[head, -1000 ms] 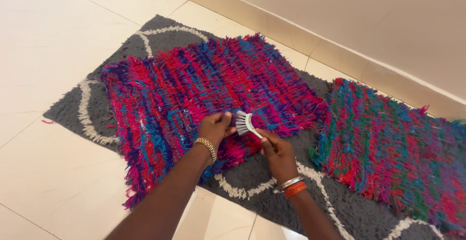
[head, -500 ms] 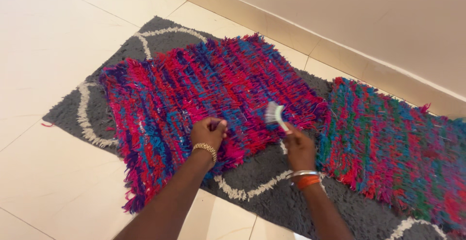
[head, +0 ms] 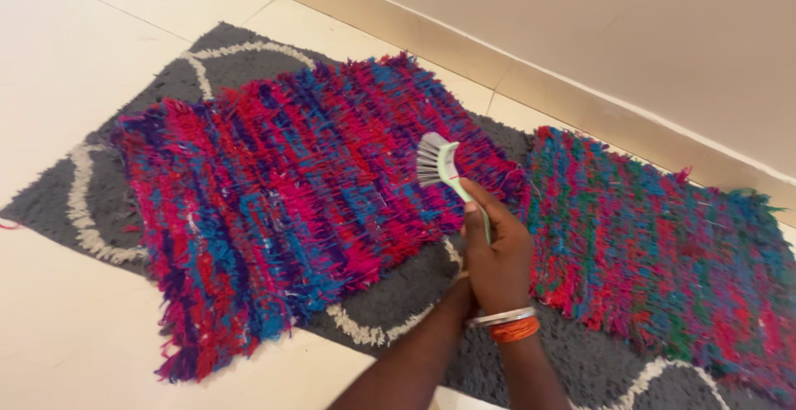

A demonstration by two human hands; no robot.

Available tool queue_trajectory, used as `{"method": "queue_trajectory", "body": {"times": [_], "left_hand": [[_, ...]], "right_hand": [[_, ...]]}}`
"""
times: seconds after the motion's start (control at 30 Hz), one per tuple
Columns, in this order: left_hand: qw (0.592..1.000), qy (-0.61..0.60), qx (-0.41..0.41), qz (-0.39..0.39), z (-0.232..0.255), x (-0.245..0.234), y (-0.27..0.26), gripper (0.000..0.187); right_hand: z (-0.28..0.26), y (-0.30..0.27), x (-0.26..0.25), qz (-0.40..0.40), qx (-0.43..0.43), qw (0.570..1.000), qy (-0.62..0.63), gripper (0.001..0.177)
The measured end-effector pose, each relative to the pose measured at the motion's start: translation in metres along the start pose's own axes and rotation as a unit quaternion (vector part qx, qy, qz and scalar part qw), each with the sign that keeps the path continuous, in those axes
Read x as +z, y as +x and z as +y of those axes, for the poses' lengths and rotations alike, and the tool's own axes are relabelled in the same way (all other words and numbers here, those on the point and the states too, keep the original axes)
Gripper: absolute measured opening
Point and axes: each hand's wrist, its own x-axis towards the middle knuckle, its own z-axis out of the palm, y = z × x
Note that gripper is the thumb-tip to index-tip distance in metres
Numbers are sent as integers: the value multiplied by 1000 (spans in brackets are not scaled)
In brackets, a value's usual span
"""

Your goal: The person cleans a colorful textured rug by hand using a small brush to scrub the surface and edges while holding the rug steady on the floor.

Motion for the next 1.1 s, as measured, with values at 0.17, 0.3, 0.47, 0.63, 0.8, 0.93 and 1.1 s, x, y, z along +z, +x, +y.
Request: {"method": "queue_trajectory", "body": {"times": [0.17,0.3,0.47,0.63,0.8,0.93,1.1], "left_hand": [[987,-79,5,-143,3,19,-50,43],[983,68,-165,-37,43,3,-57,42],[844,492,209,-35,105,-36,-105,54],[709,690,146,15,164,-115,-125,30],[620,756,131,163,229,-201,-163,56],[544,806,64,226,246,-251,-201,73],[562,797,104,194,233,-278,-214,68]], "right_hand": [[0,-6,-13,-23,-51,995,-82,31],[24,-14,-15,-39,-124,987,-92,28],[50,-14,-1,-45,-33,990,-133,36],[72,-22,20,-70,-66,993,-62,37],[38,-47,48,-158,-10,985,-67,42],[3,-74,71,-194,-52,976,-86,39],[-8,-102,92,-237,-231,943,-45,30]]}}
